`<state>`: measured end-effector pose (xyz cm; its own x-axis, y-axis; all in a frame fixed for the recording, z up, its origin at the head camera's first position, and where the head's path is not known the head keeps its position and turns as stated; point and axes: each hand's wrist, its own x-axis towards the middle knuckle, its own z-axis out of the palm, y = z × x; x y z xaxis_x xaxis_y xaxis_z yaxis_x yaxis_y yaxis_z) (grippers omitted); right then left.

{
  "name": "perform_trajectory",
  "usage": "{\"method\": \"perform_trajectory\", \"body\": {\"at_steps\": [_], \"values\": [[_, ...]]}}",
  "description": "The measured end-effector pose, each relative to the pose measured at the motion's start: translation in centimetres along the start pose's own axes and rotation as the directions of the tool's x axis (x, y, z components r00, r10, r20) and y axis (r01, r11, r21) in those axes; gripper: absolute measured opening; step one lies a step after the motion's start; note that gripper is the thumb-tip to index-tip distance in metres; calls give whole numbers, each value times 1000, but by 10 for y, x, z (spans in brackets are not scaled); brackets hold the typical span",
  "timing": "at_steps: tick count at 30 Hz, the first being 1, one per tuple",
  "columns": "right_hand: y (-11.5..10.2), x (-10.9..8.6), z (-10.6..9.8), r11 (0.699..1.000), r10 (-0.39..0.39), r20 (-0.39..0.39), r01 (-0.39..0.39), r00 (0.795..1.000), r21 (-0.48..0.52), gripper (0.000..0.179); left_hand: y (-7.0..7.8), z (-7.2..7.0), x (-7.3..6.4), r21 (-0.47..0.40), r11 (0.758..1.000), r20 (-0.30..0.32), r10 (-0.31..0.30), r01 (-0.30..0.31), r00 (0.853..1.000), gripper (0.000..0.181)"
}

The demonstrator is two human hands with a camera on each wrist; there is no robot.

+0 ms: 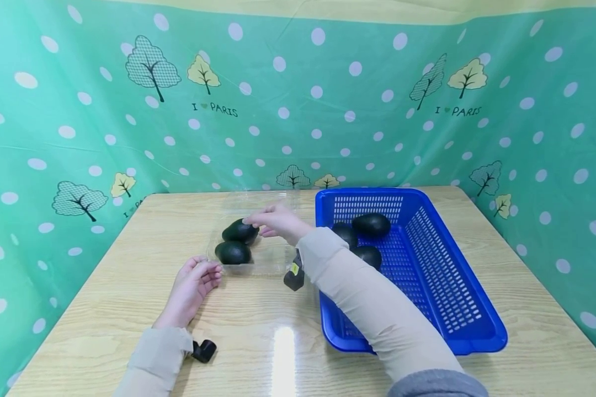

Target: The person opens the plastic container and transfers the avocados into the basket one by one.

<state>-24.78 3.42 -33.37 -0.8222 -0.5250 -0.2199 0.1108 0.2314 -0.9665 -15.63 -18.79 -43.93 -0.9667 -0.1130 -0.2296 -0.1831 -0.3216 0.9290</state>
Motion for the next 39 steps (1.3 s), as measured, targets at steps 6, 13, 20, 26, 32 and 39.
{"method": "perform_trajectory", "body": {"at_steps": [6, 13, 20, 26, 32, 39], "values": [[6, 3, 14, 996, 38, -7, -39, 999, -75, 45, 0, -1, 1, 4, 1000, 6, -3, 3, 1000, 24], [13, 11, 30, 984, 81, -28, -84, 996, -159, 49, 1, -1, 1, 6, 1000, 13, -5, 5, 1000, 25], [21, 17, 38, 963, 91, -28, -95, 995, -253, 52, 1, -1, 1, -2, 1000, 16, -5, 5, 1000, 24], [26, 17, 44, 955, 118, -56, -129, 991, -266, 62, 1, -1, 2, 6, 1000, 14, -6, 6, 1000, 24], [30, 15, 49, 960, 104, -56, -115, 993, -256, 45, 0, -1, 4, -1, 1000, 11, -1, 1, 1000, 23], [34, 17, 54, 950, 130, -63, -142, 990, -280, 57, 0, -1, 3, 3, 1000, 13, 9, -9, 1000, 23]]}}
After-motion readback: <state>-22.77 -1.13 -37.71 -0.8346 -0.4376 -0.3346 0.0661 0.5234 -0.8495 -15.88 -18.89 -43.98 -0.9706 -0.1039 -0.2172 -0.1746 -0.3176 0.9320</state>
